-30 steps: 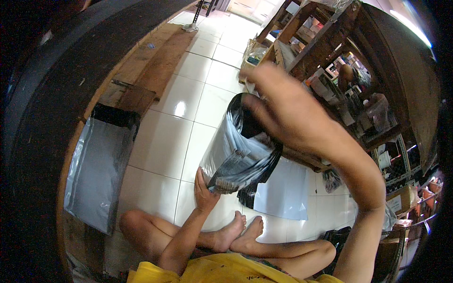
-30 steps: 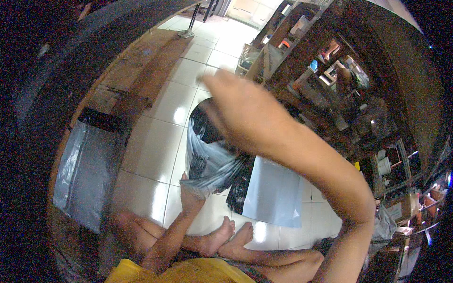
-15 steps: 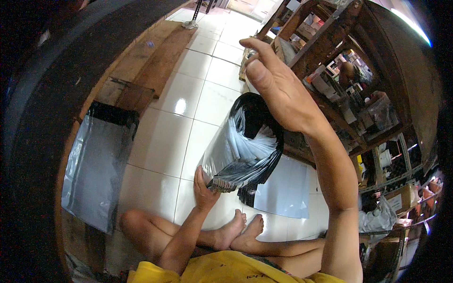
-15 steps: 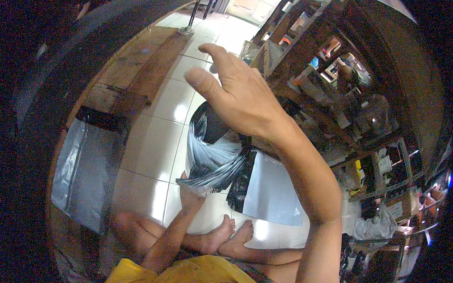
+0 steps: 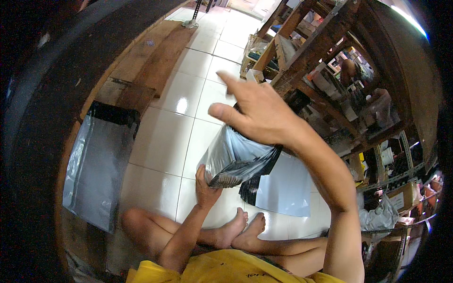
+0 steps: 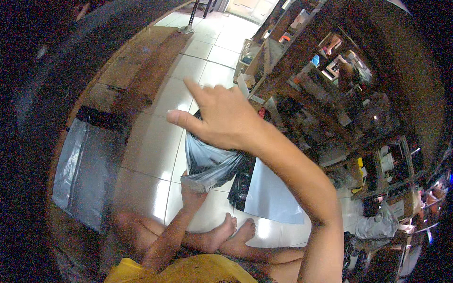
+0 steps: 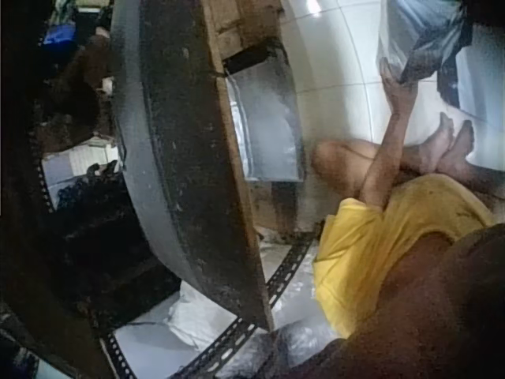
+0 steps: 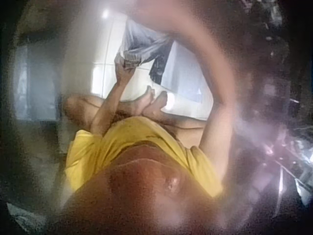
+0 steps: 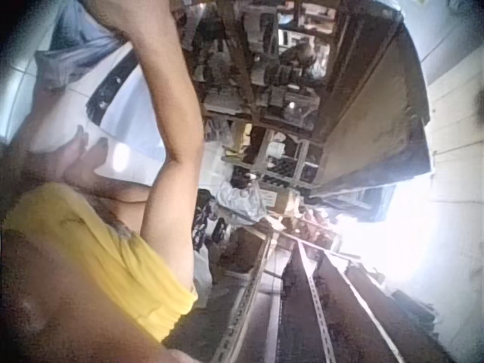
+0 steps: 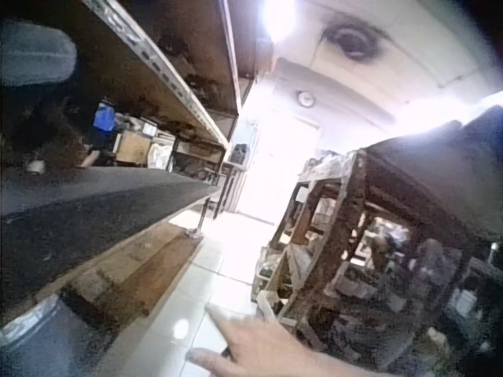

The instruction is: The person sits on the floor and repeatedly folds large white plastic sheets. They smooth the sheets flat, fold them in half, and then roll them into a compact bundle. The person repeats this process with multiple sheets, handling them one at a time.

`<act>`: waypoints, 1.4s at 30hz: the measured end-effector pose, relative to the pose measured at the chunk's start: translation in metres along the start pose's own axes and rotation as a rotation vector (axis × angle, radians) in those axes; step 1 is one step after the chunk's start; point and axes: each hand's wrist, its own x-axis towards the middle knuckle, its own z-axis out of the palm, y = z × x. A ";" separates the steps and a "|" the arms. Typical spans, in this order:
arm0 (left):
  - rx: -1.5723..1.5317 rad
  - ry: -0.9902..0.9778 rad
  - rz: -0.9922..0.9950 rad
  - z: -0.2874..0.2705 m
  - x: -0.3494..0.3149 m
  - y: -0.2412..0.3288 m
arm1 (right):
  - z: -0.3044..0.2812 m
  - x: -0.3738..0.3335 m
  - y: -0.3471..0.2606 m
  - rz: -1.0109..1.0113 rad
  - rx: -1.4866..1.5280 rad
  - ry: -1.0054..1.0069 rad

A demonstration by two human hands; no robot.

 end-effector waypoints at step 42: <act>0.156 -0.079 0.098 0.001 0.003 0.005 | -0.003 -0.007 -0.010 0.034 -0.037 -0.018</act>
